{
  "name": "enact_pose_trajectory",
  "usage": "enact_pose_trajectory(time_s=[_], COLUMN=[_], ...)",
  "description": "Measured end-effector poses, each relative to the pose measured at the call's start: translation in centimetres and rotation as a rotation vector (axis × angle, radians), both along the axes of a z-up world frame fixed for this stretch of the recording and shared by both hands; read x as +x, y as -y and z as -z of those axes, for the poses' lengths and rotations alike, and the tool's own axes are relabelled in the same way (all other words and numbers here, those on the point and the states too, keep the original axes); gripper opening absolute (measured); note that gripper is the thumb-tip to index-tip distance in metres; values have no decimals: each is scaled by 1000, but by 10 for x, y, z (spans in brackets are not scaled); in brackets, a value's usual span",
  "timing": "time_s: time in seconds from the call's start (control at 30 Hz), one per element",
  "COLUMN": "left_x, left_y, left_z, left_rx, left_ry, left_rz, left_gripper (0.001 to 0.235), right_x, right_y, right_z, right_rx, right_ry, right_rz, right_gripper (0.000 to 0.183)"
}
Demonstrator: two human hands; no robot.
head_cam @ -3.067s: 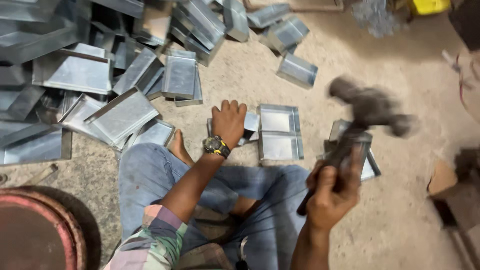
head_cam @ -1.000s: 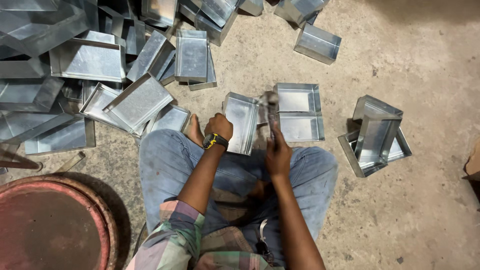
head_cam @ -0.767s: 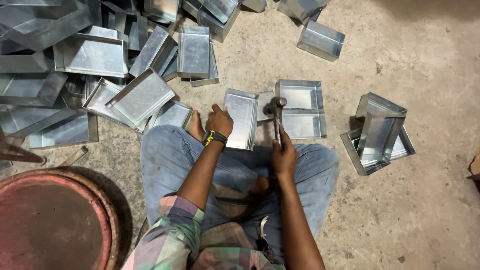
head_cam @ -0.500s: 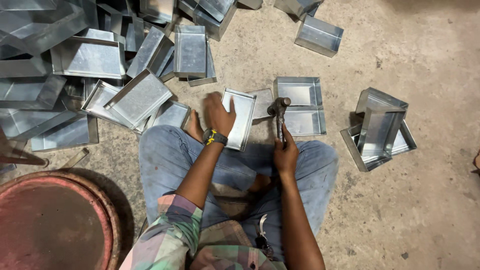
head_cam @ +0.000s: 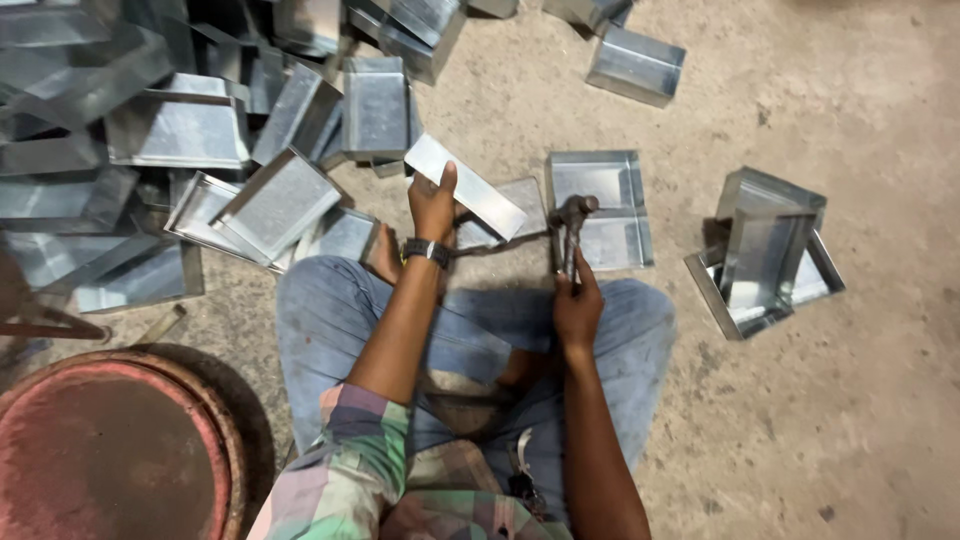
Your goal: The person hammers the seams and edges of small rectangular metal boxes by hand, using a hammer to flatten the metal joints while sitting on the floor.
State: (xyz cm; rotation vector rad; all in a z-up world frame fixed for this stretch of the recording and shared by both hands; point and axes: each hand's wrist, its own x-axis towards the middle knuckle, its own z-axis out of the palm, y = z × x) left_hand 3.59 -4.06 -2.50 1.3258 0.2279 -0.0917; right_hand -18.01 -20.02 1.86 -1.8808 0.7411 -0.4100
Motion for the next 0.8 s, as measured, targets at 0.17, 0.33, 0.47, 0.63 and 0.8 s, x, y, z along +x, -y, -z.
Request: enact_pose_trajectory(time_s=[0.17, 0.33, 0.47, 0.63, 0.8], left_x=[6, 3, 0, 0, -34], left_y=[-8, 2, 0, -7, -41], left_z=[0, 12, 13, -1, -43], left_rx=[-459, -441, -315, -285, 606], left_ry=[-92, -17, -52, -185, -123], left_rz=[-183, -220, -204, -152, 104], left_gripper=[44, 42, 46, 48, 71], right_x=[7, -3, -8, -8, -12], right_y=[-7, -18, -33, -41, -25], right_z=[-22, -49, -65, -76, -74], right_rx=[3, -52, -33, -182, -193], right_ry=[-39, 209, 336, 74, 205], right_rz=[24, -43, -86, -181, -139], right_gripper=[53, 53, 51, 53, 52])
